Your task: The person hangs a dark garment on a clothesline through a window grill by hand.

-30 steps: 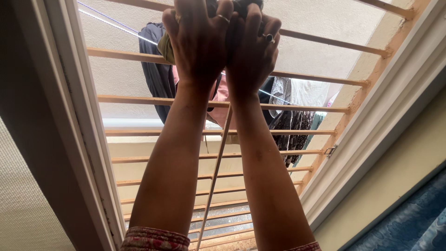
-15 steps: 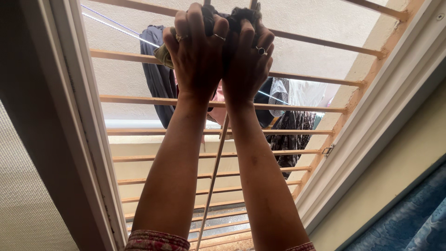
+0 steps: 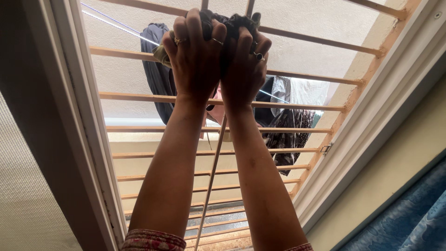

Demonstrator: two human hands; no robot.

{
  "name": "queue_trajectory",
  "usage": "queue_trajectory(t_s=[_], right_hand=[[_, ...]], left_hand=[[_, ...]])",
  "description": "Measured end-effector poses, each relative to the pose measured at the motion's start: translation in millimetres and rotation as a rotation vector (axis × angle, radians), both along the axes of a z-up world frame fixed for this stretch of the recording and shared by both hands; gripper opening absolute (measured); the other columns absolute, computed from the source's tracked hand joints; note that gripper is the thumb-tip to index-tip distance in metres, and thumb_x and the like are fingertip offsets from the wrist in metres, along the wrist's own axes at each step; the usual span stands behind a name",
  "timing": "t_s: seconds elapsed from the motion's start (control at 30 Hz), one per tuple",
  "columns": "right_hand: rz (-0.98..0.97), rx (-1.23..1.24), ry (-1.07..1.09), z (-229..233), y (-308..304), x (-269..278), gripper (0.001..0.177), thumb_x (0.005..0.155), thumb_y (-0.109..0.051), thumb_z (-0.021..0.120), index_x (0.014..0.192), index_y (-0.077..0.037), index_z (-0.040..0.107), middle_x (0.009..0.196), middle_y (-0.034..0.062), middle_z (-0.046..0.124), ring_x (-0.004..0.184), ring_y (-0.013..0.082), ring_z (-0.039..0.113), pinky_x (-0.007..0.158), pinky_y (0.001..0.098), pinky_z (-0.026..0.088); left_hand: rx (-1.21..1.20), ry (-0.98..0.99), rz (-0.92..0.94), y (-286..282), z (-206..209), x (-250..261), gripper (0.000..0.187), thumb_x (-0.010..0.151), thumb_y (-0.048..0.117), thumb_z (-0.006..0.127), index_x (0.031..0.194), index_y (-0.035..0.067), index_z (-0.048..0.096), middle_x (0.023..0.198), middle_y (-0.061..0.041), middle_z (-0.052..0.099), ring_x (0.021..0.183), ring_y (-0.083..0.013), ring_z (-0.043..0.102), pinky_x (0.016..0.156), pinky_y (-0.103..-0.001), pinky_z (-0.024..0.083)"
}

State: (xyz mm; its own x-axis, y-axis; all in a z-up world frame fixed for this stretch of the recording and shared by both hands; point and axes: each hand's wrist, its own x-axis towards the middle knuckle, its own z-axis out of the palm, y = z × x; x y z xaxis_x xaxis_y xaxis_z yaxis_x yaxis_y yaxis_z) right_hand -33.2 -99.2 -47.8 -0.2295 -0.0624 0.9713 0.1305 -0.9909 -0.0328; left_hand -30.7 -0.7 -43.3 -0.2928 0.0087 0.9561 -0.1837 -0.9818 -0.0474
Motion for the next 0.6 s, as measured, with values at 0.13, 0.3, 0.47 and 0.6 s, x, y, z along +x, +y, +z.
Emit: queue_trajectory(t_s=[0.13,0.3,0.47,0.6], right_hand=[[0.097,0.0,0.038,-7.1,-1.6,-0.7,0.032,0.109,-0.039,0.056,0.123,-0.011,0.049,0.11,0.0102,0.056,0.095,0.025,0.074,0.068,0.0318,0.067],[0.038,-0.016,0.083,-22.2,-3.9,-3.9,0.028,0.113,-0.035,0.05,0.122,-0.008,0.049,0.103,0.0109,0.057,0.087,0.0243,0.074,0.065,0.0304,0.066],[0.131,-0.025,0.121,-35.4,-5.1,-8.8,0.025,0.114,-0.031,0.046,0.123,-0.008,0.047,0.107,0.012,0.06,0.094,0.0291,0.074,0.066,0.0329,0.065],[0.118,-0.023,0.143,-41.4,-7.5,-4.5,0.025,0.114,-0.03,0.051,0.125,-0.008,0.047,0.108,0.0113,0.059,0.097,0.0279,0.074,0.07,0.0319,0.067]], left_hand=[[0.01,0.023,0.004,0.5,-3.5,-2.3,0.022,0.108,0.037,0.057,0.117,0.018,0.05,0.128,-0.015,0.048,0.116,-0.0297,0.048,0.094,-0.05,0.039],[0.03,0.058,-0.039,1.2,-12.1,-9.0,0.027,0.108,0.044,0.056,0.113,0.017,0.053,0.123,-0.015,0.049,0.111,-0.0299,0.049,0.091,-0.05,0.039],[0.033,0.13,-0.011,2.9,-20.8,-13.9,0.018,0.103,0.033,0.058,0.112,0.018,0.054,0.119,-0.014,0.05,0.111,-0.0301,0.05,0.093,-0.05,0.04],[0.035,0.189,-0.069,3.7,-27.0,-15.7,0.015,0.103,0.031,0.059,0.11,0.02,0.053,0.109,-0.011,0.048,0.108,-0.0302,0.051,0.091,-0.05,0.042]])
